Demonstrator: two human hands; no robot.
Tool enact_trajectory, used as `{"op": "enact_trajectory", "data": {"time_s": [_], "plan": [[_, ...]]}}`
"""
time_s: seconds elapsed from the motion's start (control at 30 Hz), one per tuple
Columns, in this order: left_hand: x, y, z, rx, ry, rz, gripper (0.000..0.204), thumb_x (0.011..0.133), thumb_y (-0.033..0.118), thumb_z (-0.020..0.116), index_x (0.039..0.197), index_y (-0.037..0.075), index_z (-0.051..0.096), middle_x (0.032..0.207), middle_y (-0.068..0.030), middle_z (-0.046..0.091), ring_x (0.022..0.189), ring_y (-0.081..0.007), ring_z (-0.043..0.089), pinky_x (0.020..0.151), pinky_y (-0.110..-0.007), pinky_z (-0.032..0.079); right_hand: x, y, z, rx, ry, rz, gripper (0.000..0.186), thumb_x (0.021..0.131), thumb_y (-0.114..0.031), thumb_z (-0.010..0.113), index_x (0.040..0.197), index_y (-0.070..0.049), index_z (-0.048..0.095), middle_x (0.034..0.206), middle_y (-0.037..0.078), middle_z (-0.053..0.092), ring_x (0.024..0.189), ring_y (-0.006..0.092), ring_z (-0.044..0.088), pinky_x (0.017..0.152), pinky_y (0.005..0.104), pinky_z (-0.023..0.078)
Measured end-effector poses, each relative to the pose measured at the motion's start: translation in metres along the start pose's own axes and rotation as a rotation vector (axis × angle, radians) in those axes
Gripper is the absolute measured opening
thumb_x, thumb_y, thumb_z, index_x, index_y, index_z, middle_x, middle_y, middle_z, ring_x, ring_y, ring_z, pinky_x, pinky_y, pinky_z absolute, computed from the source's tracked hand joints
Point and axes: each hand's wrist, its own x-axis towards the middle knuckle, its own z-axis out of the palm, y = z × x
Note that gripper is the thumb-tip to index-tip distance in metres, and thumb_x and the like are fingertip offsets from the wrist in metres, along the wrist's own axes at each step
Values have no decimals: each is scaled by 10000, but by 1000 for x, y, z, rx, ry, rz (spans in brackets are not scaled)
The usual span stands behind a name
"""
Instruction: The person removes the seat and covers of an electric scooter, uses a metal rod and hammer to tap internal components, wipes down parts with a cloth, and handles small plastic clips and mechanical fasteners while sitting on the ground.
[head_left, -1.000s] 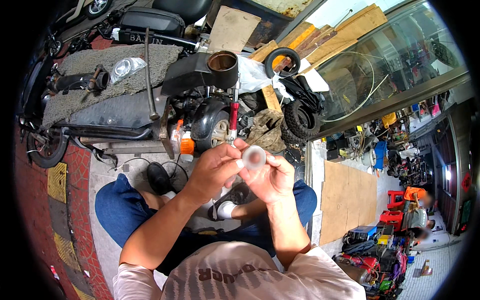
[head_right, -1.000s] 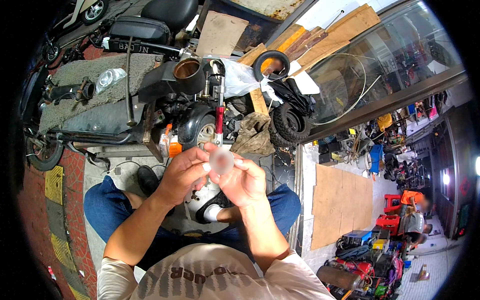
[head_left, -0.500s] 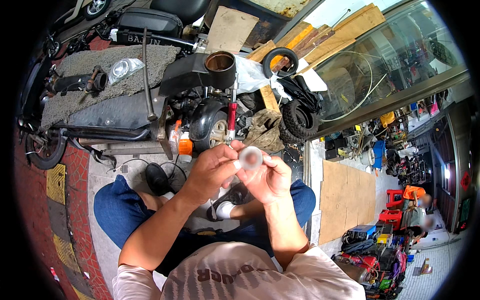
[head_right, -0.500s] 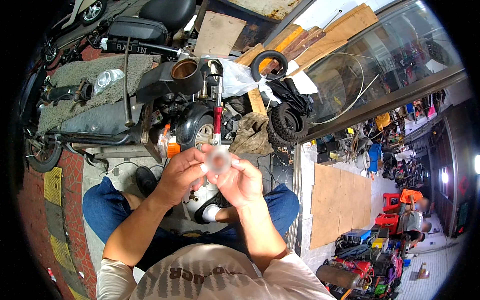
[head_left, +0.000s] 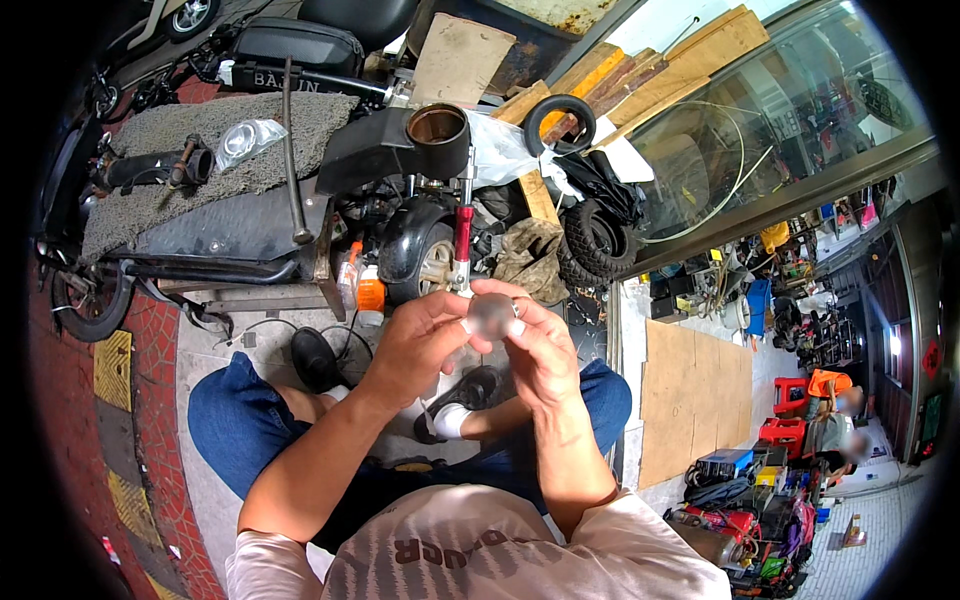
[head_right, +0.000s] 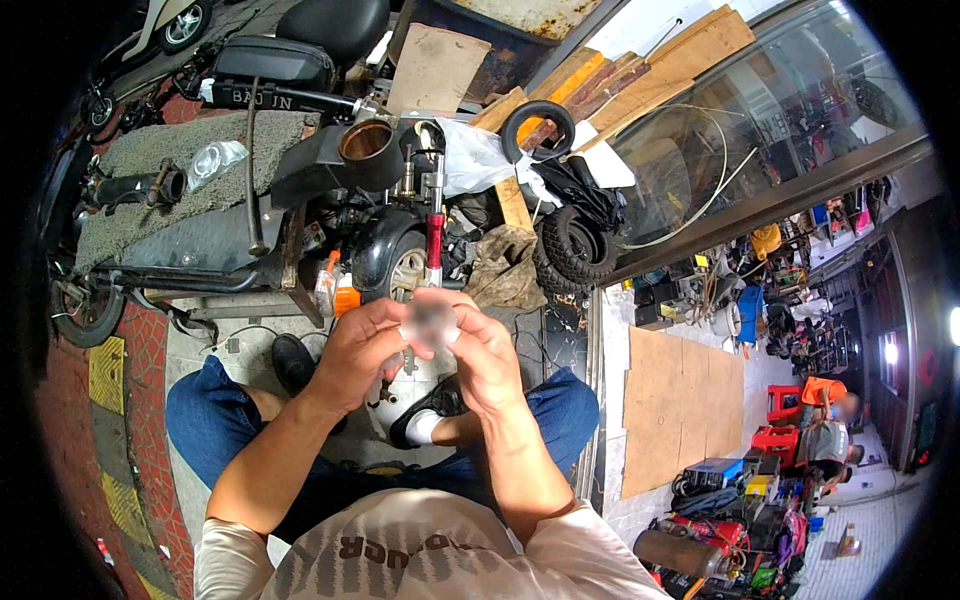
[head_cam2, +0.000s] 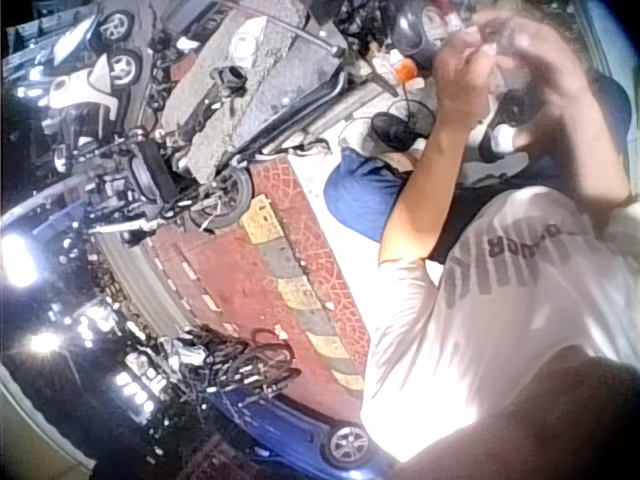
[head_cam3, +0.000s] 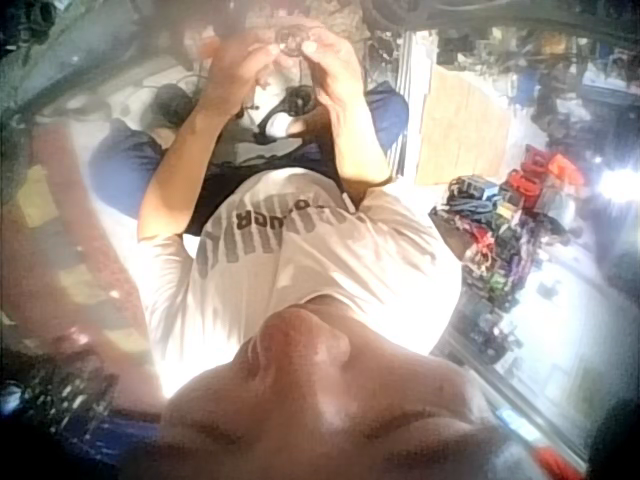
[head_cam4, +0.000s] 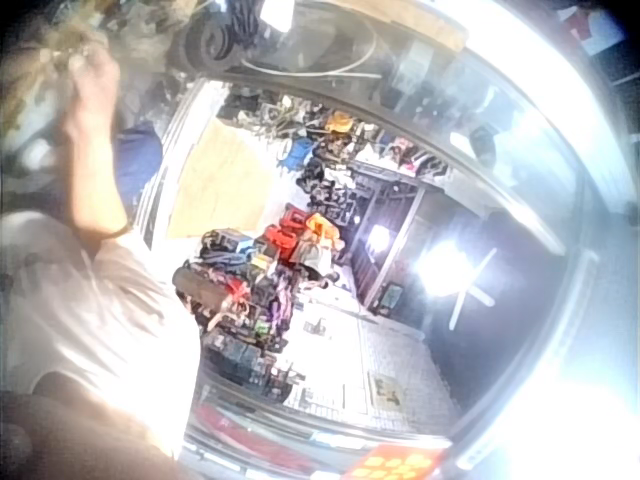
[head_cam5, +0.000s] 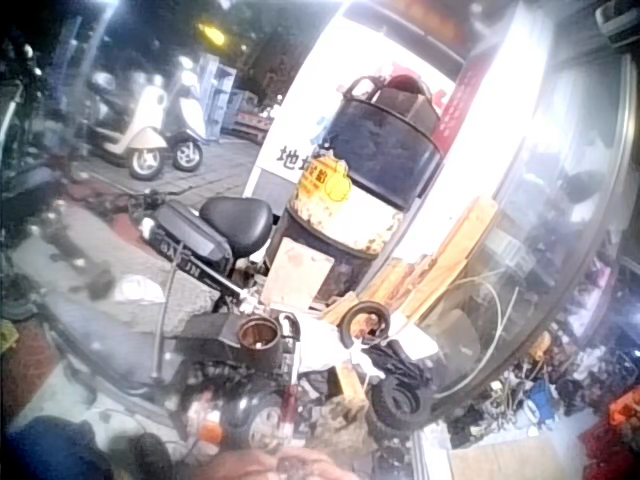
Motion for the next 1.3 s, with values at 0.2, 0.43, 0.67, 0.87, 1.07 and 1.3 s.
{"op": "enact_trajectory", "data": {"time_s": [0.2, 0.43, 0.67, 0.87, 1.07, 1.3], "plan": [[-2, -1, 1, -64, 81, -22, 215, 993, 159, 619, 1168, 37, 645, 1019, -53, 720, 700, -51, 581, 566, -204, 440, 0, -4, 3, -485, 5, -158, 199, 919, -109, 678, 1056, 25, 733, 1406, 186, 581, 1230, 272, 586, 1054, 395, 463], [-2, -1, 2, -129, 75, -40, 237, 994, 146, 613, 1201, 33, 640, 944, -23, 677, 591, -39, 532, 523, -195, 432, 3, -15, 4, -808, -56, -275, 199, 888, -60, 695, 1075, 4, 720, 1394, 192, 588, 1223, 284, 601, 1053, 399, 464], [-2, 1, 3, -177, 68, -79, 235, 1008, 154, 604, 1193, 24, 664, 842, -11, 667, 557, -45, 552, 505, -187, 430, 3, -22, 7, -867, -108, -276, 218, 887, -54, 703, 1098, -4, 725, 1339, 176, 630, 1231, 337, 597, 1049, 427, 461], [-1, -7, -1, -194, 128, -143, 250, 1003, 178, 606, 1189, 21, 662, 809, -15, 650, 546, -71, 554, 488, -215, 441, 1, -24, 5, -935, -109, -275, 189, 870, -68, 736, 1046, -4, 710, 1326, 181, 661, 1189, 335, 625, 1034, 429, 472], [-8, -28, -13, -163, 110, -325, 275, 980, 239, 629, 1123, 8, 672, 823, -35, 655, 545, -90, 542, 477, -234, 416, -18, 8, 3, -826, 71, -108, 407, 776, -69, 851, 1101, -22, 610, 1244, 170, 716, 1175, 297, 678, 992, 394, 520], [-14, -46, -27, -18, 150, -571, 263, 996, 237, 586, 1091, 4, 664, 802, -28, 650, 552, -89, 533, 462, -225, 391, -48, 59, -15, -838, 67, -53, 567, 798, -164, 872, 1301, -46, 635, 1087, 113, 705, 966, 257, 679, 847, 357, 535]]}}
